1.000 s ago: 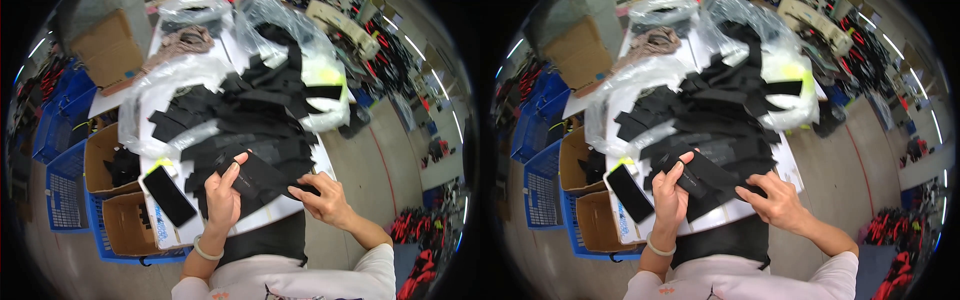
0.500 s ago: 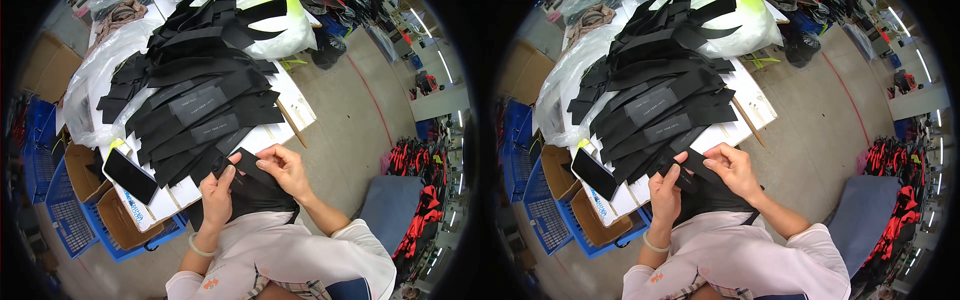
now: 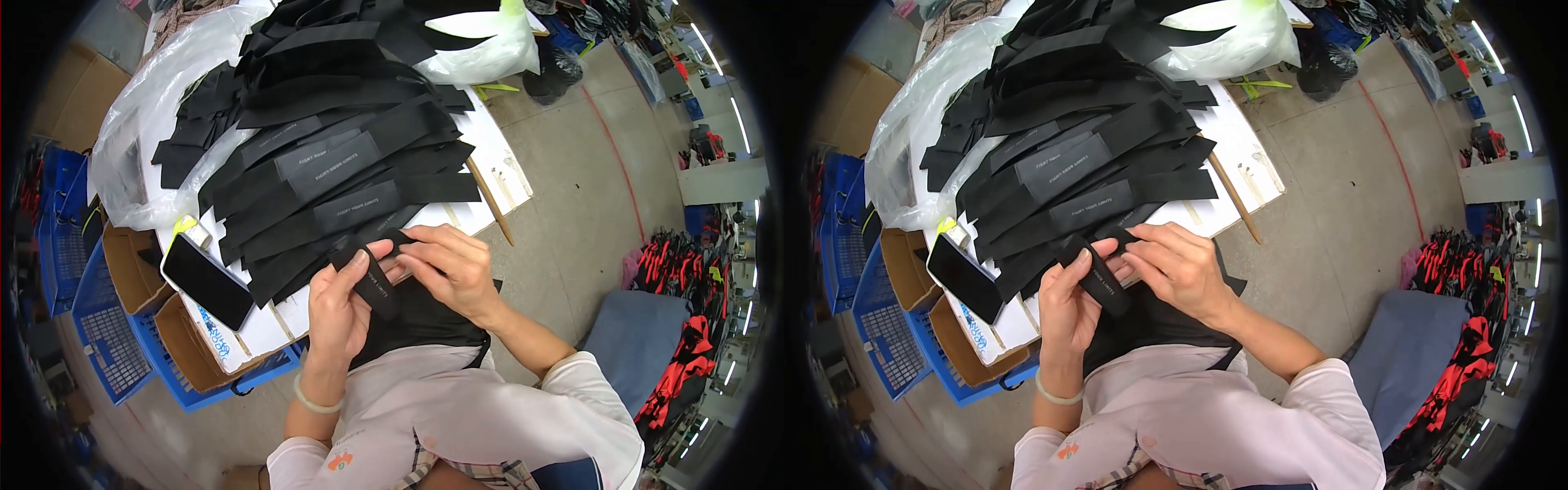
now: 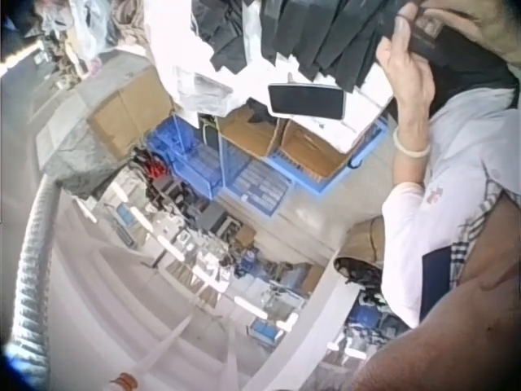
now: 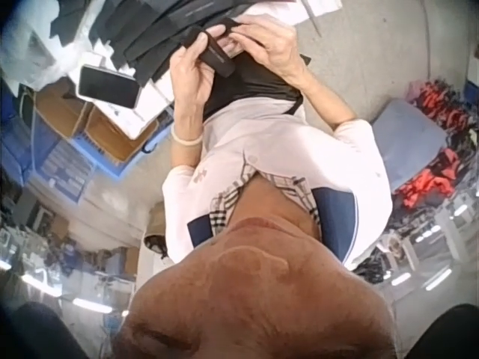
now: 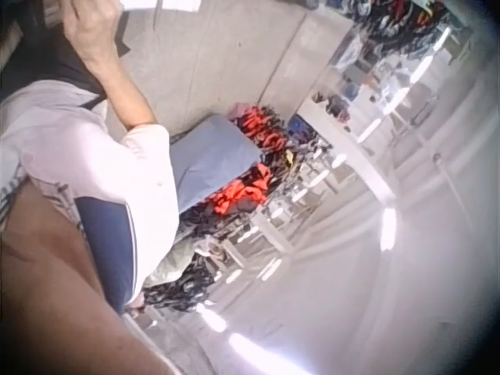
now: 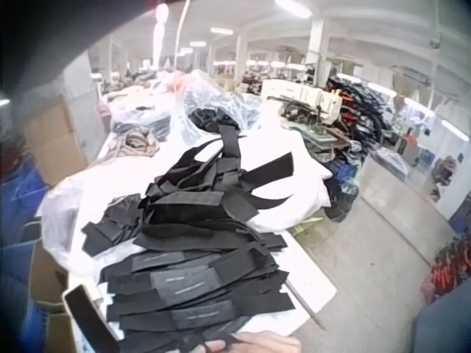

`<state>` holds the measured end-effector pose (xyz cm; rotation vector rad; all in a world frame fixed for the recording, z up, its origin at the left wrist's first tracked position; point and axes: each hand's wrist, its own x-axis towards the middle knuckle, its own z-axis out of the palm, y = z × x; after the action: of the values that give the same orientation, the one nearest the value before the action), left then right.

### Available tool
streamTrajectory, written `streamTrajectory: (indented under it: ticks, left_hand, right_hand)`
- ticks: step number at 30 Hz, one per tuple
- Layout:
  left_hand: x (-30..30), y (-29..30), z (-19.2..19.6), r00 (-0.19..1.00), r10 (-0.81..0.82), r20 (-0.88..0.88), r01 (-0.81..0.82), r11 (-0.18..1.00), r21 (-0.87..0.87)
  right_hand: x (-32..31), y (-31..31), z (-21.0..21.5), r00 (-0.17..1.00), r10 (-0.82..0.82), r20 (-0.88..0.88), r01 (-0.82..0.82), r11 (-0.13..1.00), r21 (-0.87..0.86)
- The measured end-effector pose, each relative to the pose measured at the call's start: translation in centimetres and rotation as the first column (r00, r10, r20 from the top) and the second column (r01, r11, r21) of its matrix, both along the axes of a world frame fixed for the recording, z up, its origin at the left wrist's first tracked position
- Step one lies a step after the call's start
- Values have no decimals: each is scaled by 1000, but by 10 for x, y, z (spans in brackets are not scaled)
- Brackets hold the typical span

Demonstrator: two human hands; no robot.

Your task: Manually turning black fabric straps inside out using a thin wooden stick tool.

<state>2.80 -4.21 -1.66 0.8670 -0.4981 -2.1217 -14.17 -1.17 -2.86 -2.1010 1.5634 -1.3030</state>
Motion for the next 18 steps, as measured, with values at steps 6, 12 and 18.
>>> streamTrajectory:
  ticks: [6, 12, 18]
  left_hand:
    - [1, -6, 6, 947, 178, -266, -139, 977, 158]
    - [-2, 8, 4, 986, 62, -155, -84, 987, -138]
    - [-10, 20, 1, 988, 125, 88, -85, 929, -361]
  right_hand:
    - [-1, 8, 28, 982, -45, 182, 28, 995, 92]
    - [-4, 5, 47, 978, 41, 204, -76, 984, 163]
    - [-1, 8, 45, 939, 45, 340, -146, 950, 275]
